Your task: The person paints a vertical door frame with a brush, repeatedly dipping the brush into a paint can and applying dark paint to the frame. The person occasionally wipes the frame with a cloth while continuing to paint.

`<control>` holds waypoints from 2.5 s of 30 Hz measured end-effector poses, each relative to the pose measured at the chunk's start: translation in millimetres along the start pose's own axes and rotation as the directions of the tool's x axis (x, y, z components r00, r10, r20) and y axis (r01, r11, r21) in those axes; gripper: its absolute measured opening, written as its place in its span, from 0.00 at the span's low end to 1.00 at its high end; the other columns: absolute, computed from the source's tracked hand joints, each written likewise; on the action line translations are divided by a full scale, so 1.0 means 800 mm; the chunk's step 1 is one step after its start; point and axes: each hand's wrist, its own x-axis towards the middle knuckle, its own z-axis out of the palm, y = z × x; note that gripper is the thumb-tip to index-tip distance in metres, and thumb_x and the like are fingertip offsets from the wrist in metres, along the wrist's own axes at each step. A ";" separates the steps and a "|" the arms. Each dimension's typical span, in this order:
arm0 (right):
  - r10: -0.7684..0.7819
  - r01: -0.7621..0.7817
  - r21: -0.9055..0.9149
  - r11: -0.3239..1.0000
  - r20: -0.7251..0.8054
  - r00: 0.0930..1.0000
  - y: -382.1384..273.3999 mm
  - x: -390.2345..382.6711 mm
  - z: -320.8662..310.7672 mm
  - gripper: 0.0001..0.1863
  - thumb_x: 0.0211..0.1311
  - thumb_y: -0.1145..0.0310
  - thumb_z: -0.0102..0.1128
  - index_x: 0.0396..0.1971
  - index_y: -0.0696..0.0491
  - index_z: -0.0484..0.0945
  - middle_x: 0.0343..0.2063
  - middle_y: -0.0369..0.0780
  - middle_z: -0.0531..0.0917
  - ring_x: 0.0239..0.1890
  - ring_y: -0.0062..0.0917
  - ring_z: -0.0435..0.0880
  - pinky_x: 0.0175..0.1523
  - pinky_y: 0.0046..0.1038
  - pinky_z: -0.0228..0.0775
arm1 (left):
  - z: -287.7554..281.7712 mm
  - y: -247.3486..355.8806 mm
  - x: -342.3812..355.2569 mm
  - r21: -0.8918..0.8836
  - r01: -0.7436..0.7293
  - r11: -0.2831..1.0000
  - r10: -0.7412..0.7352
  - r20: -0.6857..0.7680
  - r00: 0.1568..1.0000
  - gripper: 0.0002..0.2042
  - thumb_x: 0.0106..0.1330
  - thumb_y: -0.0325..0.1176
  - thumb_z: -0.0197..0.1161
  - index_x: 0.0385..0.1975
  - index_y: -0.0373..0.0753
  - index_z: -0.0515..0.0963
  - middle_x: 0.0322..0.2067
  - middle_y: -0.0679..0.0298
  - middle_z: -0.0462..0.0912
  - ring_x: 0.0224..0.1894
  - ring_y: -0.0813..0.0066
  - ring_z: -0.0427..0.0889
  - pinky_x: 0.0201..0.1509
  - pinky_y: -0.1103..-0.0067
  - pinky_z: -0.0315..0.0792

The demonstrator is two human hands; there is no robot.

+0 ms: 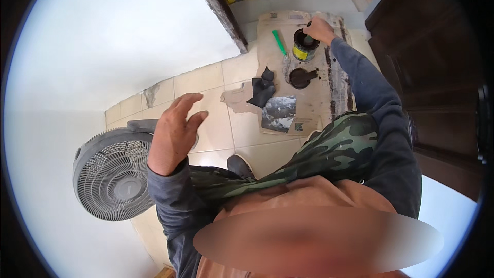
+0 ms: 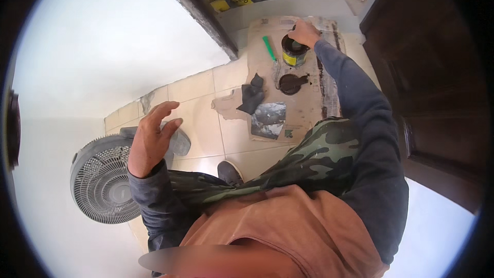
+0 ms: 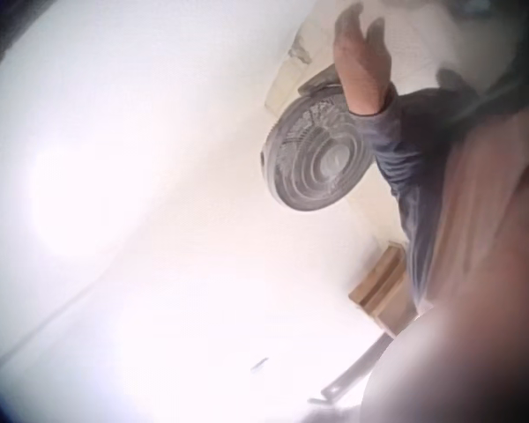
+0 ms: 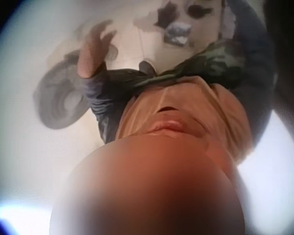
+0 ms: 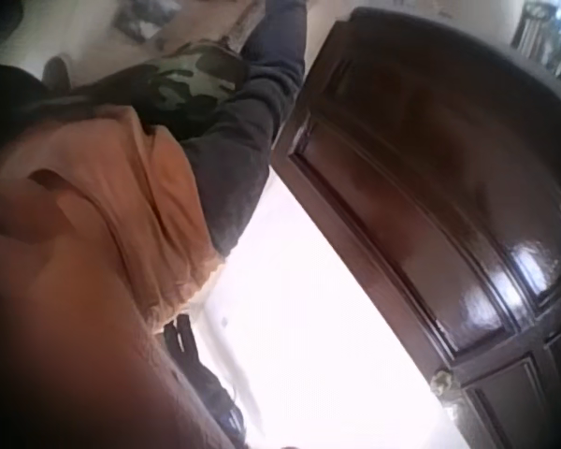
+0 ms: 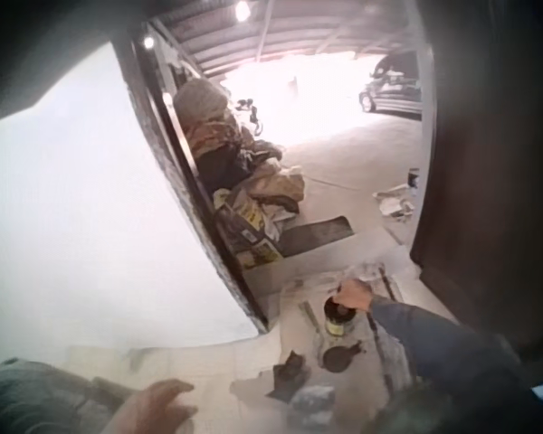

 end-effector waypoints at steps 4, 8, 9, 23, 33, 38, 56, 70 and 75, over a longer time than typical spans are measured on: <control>-0.049 0.048 -0.039 0.998 -0.038 0.998 0.019 0.013 0.019 0.26 0.53 0.55 0.68 0.48 0.56 0.83 0.46 0.52 0.86 0.52 0.47 0.85 0.57 0.44 0.75 | 0.004 -0.013 -0.008 0.005 0.098 0.995 -0.099 0.037 0.994 0.17 0.68 0.31 0.67 0.56 0.34 0.78 0.48 0.45 0.84 0.45 0.47 0.86 0.47 0.67 0.79; -0.093 0.100 0.061 0.993 -0.114 0.989 0.028 0.019 0.019 0.18 0.52 0.59 0.69 0.40 0.55 0.86 0.40 0.52 0.87 0.47 0.46 0.87 0.53 0.43 0.76 | 0.007 -0.019 -0.006 -0.015 0.130 0.991 -0.129 0.067 0.989 0.18 0.69 0.31 0.66 0.58 0.35 0.78 0.49 0.44 0.84 0.49 0.50 0.86 0.49 0.67 0.79; -0.087 0.100 0.068 0.993 -0.173 0.981 0.029 0.021 0.016 0.17 0.51 0.60 0.69 0.39 0.54 0.86 0.39 0.52 0.87 0.47 0.46 0.87 0.53 0.43 0.76 | 0.008 -0.020 0.001 -0.028 0.130 0.991 -0.128 0.063 0.990 0.18 0.69 0.31 0.66 0.58 0.35 0.78 0.49 0.44 0.84 0.51 0.51 0.85 0.49 0.67 0.79; -0.351 0.351 0.018 0.936 0.041 0.935 0.044 0.016 -0.011 0.15 0.46 0.76 0.64 0.37 0.51 0.89 0.39 0.45 0.89 0.45 0.40 0.88 0.52 0.37 0.77 | -0.024 -0.019 -0.017 -0.083 0.211 0.974 -0.206 0.059 0.977 0.20 0.69 0.31 0.66 0.60 0.34 0.77 0.51 0.46 0.84 0.53 0.55 0.83 0.57 0.68 0.76; -0.576 0.574 0.068 0.816 0.016 0.817 0.079 -0.076 -0.038 0.19 0.43 0.83 0.58 0.37 0.55 0.88 0.35 0.49 0.87 0.43 0.45 0.85 0.54 0.36 0.75 | -0.035 -0.025 -0.051 -0.092 0.213 0.973 -0.205 0.090 0.975 0.22 0.67 0.34 0.69 0.58 0.32 0.77 0.51 0.46 0.84 0.52 0.51 0.83 0.57 0.69 0.75; -0.474 0.485 0.222 0.846 -0.104 0.875 0.077 -0.080 -0.048 0.17 0.44 0.83 0.57 0.35 0.55 0.88 0.35 0.48 0.87 0.44 0.44 0.85 0.53 0.36 0.74 | -0.032 -0.024 -0.051 -0.082 0.123 0.989 -0.114 0.106 0.988 0.22 0.67 0.34 0.69 0.57 0.32 0.77 0.53 0.45 0.82 0.53 0.45 0.83 0.56 0.68 0.76; 0.170 0.185 0.829 0.528 -0.316 0.933 0.076 -0.118 0.014 0.07 0.59 0.71 0.65 0.35 0.56 0.85 0.25 0.36 0.84 0.23 0.17 0.82 0.28 0.22 0.78 | 0.000 -0.028 -0.079 -0.053 0.006 0.999 0.004 0.177 0.984 0.24 0.66 0.37 0.71 0.58 0.32 0.76 0.52 0.44 0.82 0.49 0.43 0.83 0.48 0.67 0.77; -0.366 0.404 0.229 0.886 -0.190 0.911 0.084 -0.151 0.021 0.11 0.58 0.73 0.62 0.41 0.56 0.84 0.38 0.51 0.85 0.43 0.42 0.86 0.50 0.36 0.75 | 0.014 -0.028 -0.078 -0.053 -0.074 0.996 0.084 0.226 0.971 0.25 0.67 0.43 0.69 0.58 0.33 0.76 0.53 0.45 0.82 0.52 0.41 0.81 0.53 0.62 0.77; -0.274 0.337 0.197 0.921 -0.288 0.918 0.066 -0.152 0.020 0.14 0.56 0.69 0.64 0.43 0.55 0.84 0.38 0.53 0.85 0.44 0.48 0.85 0.50 0.39 0.76 | 0.027 -0.034 -0.081 -0.042 -0.173 0.984 0.178 0.144 0.974 0.24 0.66 0.42 0.68 0.56 0.33 0.76 0.45 0.47 0.83 0.45 0.43 0.83 0.49 0.60 0.78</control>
